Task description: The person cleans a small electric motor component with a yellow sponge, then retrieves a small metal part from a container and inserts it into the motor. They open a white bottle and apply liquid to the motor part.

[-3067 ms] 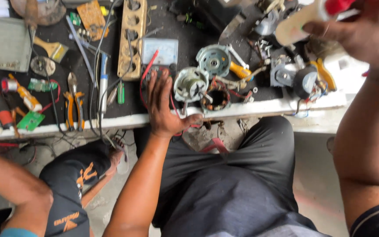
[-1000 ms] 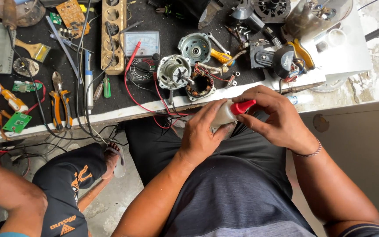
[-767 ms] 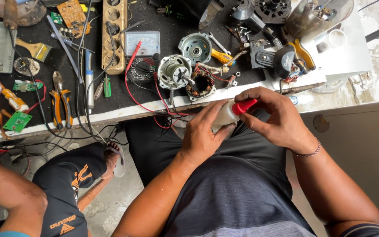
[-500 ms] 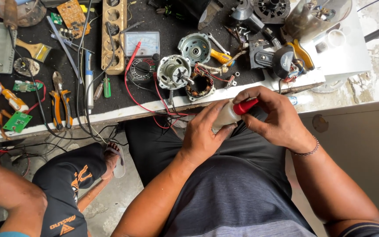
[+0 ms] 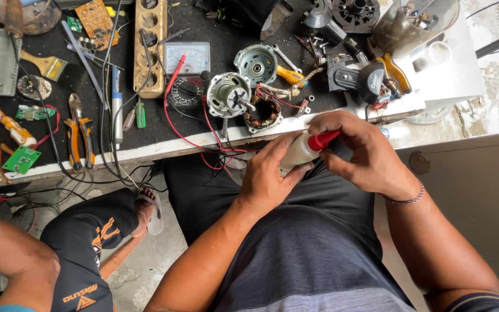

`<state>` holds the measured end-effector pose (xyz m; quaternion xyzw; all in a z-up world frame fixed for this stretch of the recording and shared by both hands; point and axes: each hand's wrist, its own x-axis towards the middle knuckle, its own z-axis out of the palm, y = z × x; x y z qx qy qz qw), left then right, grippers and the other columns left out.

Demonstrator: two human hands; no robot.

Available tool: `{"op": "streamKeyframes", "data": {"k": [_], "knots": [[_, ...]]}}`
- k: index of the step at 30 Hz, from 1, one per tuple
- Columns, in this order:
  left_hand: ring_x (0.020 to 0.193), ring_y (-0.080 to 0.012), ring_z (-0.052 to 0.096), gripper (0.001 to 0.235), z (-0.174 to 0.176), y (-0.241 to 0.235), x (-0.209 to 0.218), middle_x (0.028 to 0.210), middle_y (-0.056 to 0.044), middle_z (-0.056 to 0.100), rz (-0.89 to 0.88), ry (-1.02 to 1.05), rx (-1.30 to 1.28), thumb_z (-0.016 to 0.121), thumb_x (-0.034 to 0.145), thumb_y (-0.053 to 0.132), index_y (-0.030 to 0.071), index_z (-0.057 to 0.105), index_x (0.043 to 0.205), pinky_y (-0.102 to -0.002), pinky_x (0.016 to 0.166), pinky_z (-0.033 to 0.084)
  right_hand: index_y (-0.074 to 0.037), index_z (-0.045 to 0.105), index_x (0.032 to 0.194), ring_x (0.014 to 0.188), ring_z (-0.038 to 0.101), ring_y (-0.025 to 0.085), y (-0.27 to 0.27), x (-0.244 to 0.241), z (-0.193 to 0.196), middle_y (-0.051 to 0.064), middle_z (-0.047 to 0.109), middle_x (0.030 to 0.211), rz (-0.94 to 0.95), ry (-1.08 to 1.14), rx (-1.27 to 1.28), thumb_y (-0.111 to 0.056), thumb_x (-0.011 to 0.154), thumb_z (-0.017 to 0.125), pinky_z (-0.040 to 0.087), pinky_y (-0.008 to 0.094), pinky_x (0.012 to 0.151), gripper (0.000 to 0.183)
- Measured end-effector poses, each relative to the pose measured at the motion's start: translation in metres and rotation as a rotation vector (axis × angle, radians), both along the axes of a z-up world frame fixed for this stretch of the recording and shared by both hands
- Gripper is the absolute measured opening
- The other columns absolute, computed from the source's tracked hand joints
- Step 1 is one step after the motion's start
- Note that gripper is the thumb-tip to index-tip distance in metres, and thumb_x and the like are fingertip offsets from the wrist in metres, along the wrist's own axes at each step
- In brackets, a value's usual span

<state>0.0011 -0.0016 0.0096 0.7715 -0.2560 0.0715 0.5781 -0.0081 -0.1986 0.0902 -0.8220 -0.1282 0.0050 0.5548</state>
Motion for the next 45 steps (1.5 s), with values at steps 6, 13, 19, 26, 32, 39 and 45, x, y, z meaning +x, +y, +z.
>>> {"op": "streamKeyframes", "data": {"k": [6,13,19,26,32,39,45], "knots": [[0.119,-0.0409,0.068,0.061,-0.002,0.0,0.002,0.128,-0.016,0.069,-0.006,0.013,0.011,0.086,0.081,0.015,0.01,0.062,0.137,-0.051,0.099,0.056,0.005,0.066,0.119,0.084,0.075,0.035,-0.004,0.0,-0.007,0.026,0.068,0.1,-0.076,-0.056,-0.162,-0.007,0.085,0.082,0.06,0.048,0.078,0.039],[0.121,-0.0378,0.067,0.059,-0.002,-0.002,0.001,0.13,-0.013,0.069,-0.01,0.018,0.001,0.085,0.083,0.017,0.013,0.062,0.138,-0.049,0.102,0.055,-0.002,0.066,0.121,0.103,0.071,0.031,-0.002,0.001,0.0,0.022,0.067,0.117,0.017,-0.052,-0.025,0.002,0.076,0.077,0.058,0.047,0.089,0.046],[0.119,-0.0412,0.067,0.06,0.0,-0.001,0.001,0.128,-0.016,0.069,-0.016,0.007,0.014,0.086,0.083,0.016,0.01,0.062,0.137,-0.052,0.1,0.056,0.007,0.056,0.136,0.097,0.072,0.042,0.001,-0.002,0.004,0.027,0.068,0.107,-0.051,-0.055,-0.14,-0.009,0.079,0.084,0.059,0.053,0.087,0.065],[0.121,-0.0393,0.067,0.059,-0.002,-0.004,0.001,0.128,-0.015,0.069,-0.02,0.024,-0.016,0.085,0.083,0.018,0.011,0.063,0.137,-0.05,0.101,0.055,-0.002,0.068,0.123,0.108,0.073,0.034,-0.009,-0.002,-0.005,0.02,0.075,0.105,0.02,-0.045,-0.058,0.008,0.079,0.074,0.059,0.047,0.09,0.045],[0.121,-0.0388,0.067,0.059,-0.008,-0.003,0.002,0.128,-0.015,0.069,-0.013,0.007,-0.007,0.086,0.083,0.017,0.011,0.063,0.137,-0.05,0.102,0.055,0.006,0.061,0.131,0.089,0.074,0.04,0.001,-0.002,0.009,0.023,0.071,0.098,-0.051,-0.119,-0.218,-0.009,0.081,0.085,0.06,0.051,0.082,0.058],[0.12,-0.041,0.067,0.059,-0.006,-0.001,0.003,0.128,-0.017,0.069,-0.007,0.011,-0.03,0.086,0.083,0.015,0.008,0.063,0.137,-0.051,0.101,0.055,0.0,0.07,0.113,0.1,0.073,0.03,-0.016,-0.002,-0.003,0.018,0.072,0.105,-0.041,-0.105,-0.045,0.011,0.076,0.077,0.059,0.043,0.09,0.039],[0.124,-0.0311,0.067,0.051,-0.004,0.006,0.001,0.133,-0.015,0.067,-0.008,0.0,-0.066,0.081,0.089,0.015,0.006,0.059,0.133,-0.039,0.113,0.05,-0.005,0.056,0.123,0.107,0.068,0.019,-0.039,0.013,-0.009,0.011,0.066,0.125,-0.256,-0.009,-0.114,-0.001,0.088,0.078,0.058,0.029,0.096,0.042]]}}
